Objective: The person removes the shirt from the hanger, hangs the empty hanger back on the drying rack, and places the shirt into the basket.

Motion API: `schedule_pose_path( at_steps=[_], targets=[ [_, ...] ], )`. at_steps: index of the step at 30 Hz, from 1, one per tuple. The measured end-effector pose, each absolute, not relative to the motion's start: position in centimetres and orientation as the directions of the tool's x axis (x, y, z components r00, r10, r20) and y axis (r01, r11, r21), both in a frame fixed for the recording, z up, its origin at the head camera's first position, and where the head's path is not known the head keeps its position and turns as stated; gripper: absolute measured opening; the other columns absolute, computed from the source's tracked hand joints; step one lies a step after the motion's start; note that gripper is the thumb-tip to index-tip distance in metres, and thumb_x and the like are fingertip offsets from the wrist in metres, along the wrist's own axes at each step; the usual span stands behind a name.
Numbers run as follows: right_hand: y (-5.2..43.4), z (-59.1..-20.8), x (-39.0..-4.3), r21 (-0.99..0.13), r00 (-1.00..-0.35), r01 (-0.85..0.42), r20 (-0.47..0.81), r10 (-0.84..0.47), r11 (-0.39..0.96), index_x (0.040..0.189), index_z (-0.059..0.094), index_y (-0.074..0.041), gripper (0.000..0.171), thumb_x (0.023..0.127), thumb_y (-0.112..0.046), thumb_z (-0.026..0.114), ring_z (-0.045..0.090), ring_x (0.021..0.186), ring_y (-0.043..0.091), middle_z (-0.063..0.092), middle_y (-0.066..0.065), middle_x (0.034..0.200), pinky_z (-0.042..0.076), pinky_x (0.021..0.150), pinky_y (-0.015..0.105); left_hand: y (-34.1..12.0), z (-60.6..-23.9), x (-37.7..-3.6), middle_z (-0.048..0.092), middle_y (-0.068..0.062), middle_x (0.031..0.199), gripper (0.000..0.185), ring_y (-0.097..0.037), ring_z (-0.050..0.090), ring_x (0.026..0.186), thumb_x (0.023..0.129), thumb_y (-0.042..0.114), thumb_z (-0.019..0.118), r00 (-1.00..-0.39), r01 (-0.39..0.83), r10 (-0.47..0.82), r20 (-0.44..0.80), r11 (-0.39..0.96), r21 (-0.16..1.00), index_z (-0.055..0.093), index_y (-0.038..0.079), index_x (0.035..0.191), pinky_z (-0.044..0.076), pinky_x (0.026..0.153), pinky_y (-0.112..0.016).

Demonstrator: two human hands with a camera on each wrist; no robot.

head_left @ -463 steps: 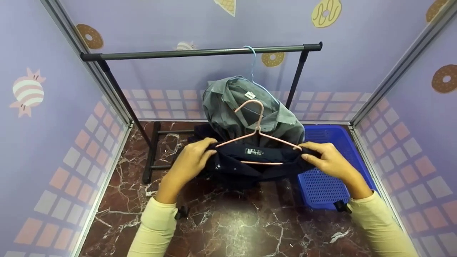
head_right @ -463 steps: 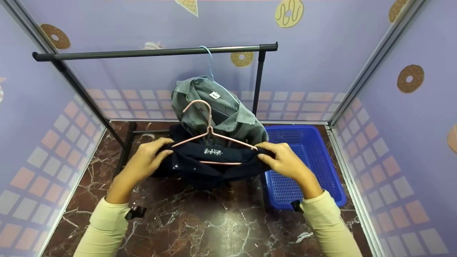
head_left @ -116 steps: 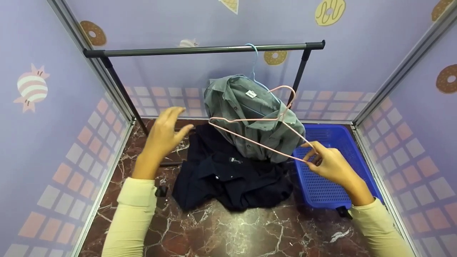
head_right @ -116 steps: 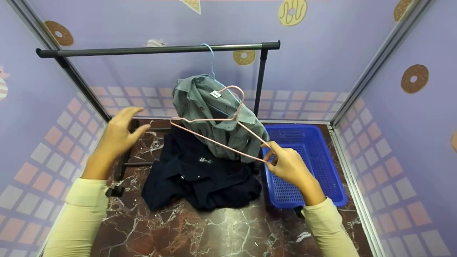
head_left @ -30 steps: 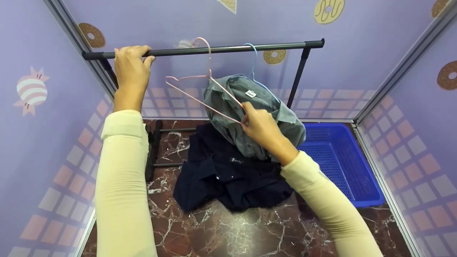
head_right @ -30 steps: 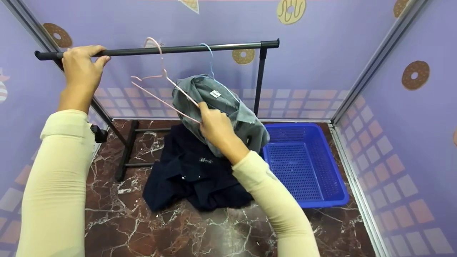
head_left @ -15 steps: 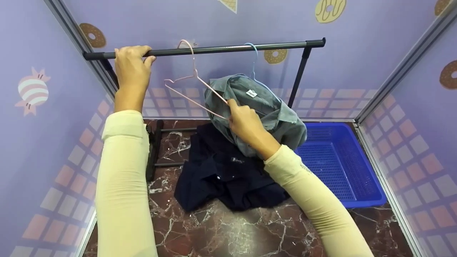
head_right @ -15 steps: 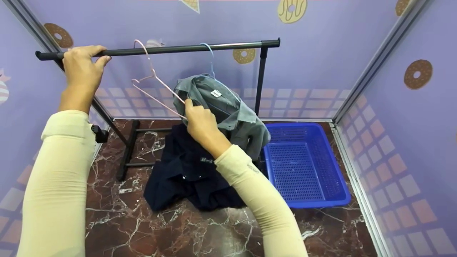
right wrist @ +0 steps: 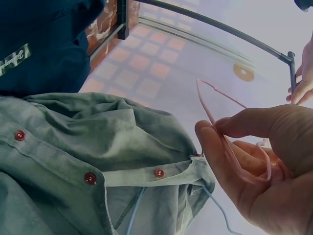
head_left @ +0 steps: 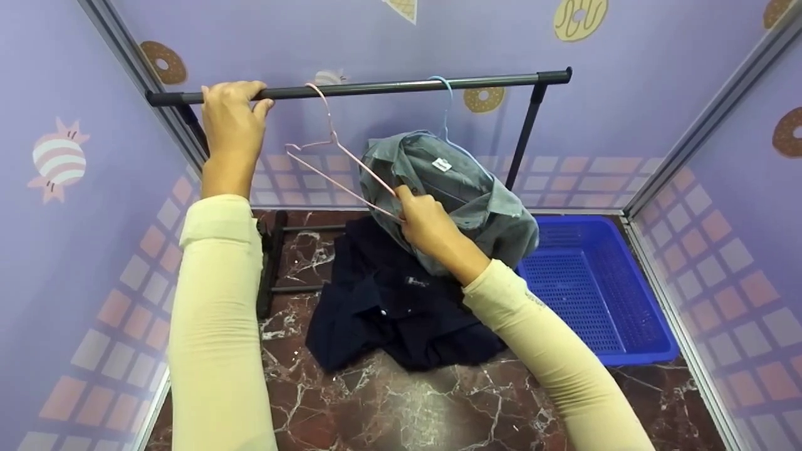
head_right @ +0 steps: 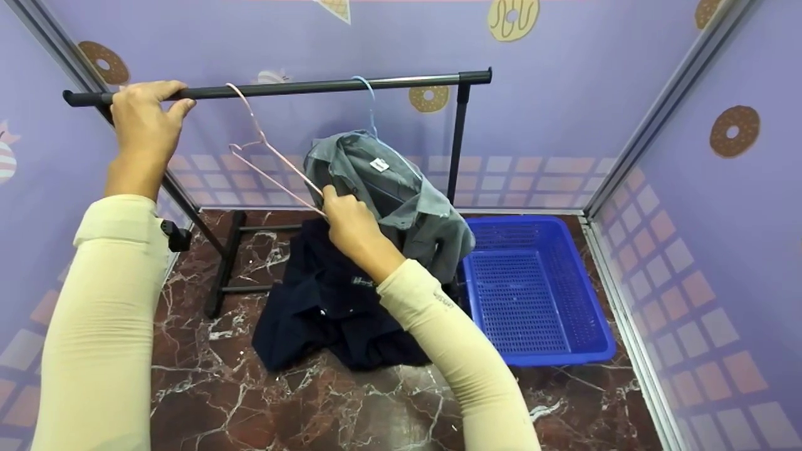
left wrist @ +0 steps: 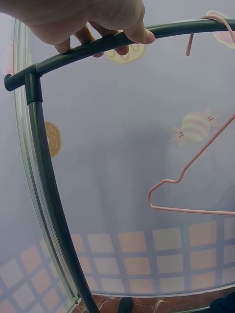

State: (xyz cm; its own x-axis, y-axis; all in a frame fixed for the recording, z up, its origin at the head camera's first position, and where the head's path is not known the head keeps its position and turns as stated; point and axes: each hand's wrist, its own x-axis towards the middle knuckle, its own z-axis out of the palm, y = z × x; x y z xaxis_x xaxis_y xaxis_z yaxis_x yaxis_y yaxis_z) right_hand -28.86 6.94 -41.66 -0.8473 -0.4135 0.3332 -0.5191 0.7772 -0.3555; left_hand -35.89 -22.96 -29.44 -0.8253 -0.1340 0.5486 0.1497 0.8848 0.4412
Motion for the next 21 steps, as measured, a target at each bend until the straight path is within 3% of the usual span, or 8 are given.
schedule_pose_path(
  at_steps=[13,21],
  targets=[
    [8.4,-42.9,-28.2,-0.336,-0.787,-0.603,0.399,-0.471,0.724,0.124,0.059,0.0,0.035,0.09,-0.002,0.066,0.072,0.08,0.046,0.072,0.018,0.082,0.058,0.068,0.058,-23.2,-29.8,-35.7,0.072,-0.01,0.131,0.028,-0.034,0.059,0.132,0.099,0.019,0.069,-0.816,0.158,-0.13,0.563,0.887,0.434,0.075,0.01,0.125,0.015,0.13,-0.055],
    [10.5,-42.8,-27.0,-0.388,-0.8,-0.59,0.403,-0.445,0.708,0.129,0.057,0.0,0.038,0.094,-0.01,0.067,0.074,0.092,0.036,0.076,0.016,0.102,0.06,0.08,0.052,-23.5,-30.5,-35.4,0.065,-0.012,0.143,0.04,-0.033,0.048,0.145,0.101,0.024,0.067,-0.819,0.228,-0.046,0.573,0.889,0.397,0.066,0.008,0.137,0.011,0.13,-0.052]
  ],
)
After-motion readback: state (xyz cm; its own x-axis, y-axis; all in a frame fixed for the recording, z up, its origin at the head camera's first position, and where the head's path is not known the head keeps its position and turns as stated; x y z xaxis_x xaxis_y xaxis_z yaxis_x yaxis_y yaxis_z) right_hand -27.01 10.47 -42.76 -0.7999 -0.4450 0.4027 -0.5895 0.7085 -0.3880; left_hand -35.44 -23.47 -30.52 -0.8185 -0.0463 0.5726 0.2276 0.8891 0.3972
